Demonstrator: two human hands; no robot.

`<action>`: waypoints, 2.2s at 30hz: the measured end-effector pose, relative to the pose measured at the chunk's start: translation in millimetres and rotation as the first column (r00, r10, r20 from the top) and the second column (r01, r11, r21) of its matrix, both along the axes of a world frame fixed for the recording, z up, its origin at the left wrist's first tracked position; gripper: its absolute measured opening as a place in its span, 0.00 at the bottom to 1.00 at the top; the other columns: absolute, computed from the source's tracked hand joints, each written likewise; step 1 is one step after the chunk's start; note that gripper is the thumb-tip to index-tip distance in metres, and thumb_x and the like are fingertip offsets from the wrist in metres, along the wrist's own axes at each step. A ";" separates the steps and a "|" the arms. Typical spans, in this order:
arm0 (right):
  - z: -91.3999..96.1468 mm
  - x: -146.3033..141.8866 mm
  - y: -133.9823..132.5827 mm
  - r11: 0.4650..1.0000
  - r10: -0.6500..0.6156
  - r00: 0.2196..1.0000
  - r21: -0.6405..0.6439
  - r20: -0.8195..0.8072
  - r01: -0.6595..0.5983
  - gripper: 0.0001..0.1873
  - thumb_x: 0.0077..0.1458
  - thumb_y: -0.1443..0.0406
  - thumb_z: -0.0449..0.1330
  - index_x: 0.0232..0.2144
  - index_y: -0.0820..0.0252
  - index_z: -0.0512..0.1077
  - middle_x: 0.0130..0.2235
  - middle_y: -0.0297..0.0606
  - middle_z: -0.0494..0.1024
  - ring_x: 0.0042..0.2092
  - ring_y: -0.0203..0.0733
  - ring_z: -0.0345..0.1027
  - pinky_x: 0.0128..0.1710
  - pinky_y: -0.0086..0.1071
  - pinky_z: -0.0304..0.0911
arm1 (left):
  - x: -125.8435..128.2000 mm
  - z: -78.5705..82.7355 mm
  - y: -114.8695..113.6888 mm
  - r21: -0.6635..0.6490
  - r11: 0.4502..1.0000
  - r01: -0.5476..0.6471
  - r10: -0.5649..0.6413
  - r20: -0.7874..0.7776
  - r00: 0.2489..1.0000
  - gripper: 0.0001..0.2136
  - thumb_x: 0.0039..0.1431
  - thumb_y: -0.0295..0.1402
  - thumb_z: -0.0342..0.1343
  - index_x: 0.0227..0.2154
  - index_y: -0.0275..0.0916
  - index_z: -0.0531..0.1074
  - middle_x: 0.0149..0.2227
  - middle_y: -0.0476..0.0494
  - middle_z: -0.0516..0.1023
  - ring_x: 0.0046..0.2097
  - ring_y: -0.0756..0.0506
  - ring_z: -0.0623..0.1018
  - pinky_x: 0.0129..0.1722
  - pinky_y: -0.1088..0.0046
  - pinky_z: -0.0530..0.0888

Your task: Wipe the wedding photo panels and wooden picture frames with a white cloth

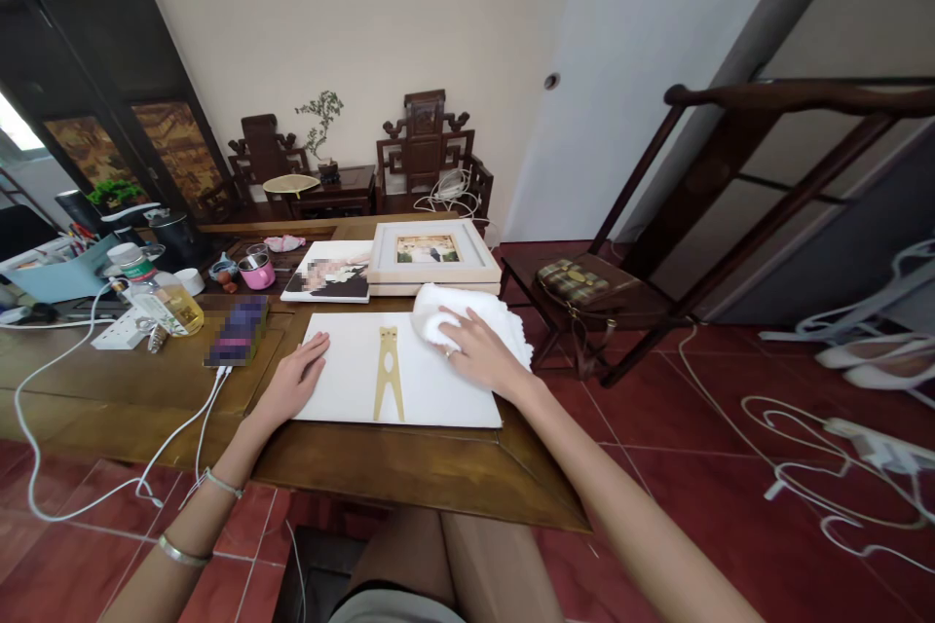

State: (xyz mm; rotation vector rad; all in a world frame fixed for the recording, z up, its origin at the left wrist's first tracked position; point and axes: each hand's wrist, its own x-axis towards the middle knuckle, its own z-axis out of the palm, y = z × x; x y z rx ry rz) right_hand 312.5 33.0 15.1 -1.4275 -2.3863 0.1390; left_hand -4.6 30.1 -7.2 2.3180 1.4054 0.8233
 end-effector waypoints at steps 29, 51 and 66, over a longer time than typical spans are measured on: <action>-0.3 -11.4 -59.0 0.986 0.163 0.986 0.031 -0.024 -0.162 0.07 0.51 0.70 0.50 0.30 0.58 0.68 0.60 0.45 0.59 0.61 0.49 0.49 0.61 0.51 0.42 | -2.8 -5.9 21.5 0.011 1.000 0.010 -0.011 0.064 0.998 0.18 0.59 0.34 0.45 0.50 0.36 0.69 0.55 0.39 0.67 0.59 0.43 0.64 0.60 0.57 0.57; -2.8 -16.4 2.2 0.997 0.074 0.996 -0.018 -0.044 -0.075 0.10 0.54 0.68 0.48 0.33 0.58 0.70 0.52 0.42 0.71 0.61 0.49 0.51 0.61 0.48 0.40 | -3.8 -4.0 20.4 -0.009 1.000 0.010 -0.009 0.100 0.995 0.18 0.59 0.34 0.46 0.50 0.35 0.69 0.55 0.40 0.68 0.59 0.44 0.64 0.61 0.58 0.56; 8.7 -9.5 -34.8 0.976 0.010 0.999 -0.217 -0.032 -0.016 0.14 0.56 0.61 0.50 0.41 0.57 0.70 0.57 0.41 0.65 0.62 0.54 0.46 0.56 0.46 0.52 | -5.9 -6.4 21.3 -0.010 0.999 0.035 -0.034 0.079 0.996 0.19 0.59 0.34 0.45 0.51 0.35 0.68 0.56 0.39 0.66 0.60 0.43 0.62 0.61 0.57 0.54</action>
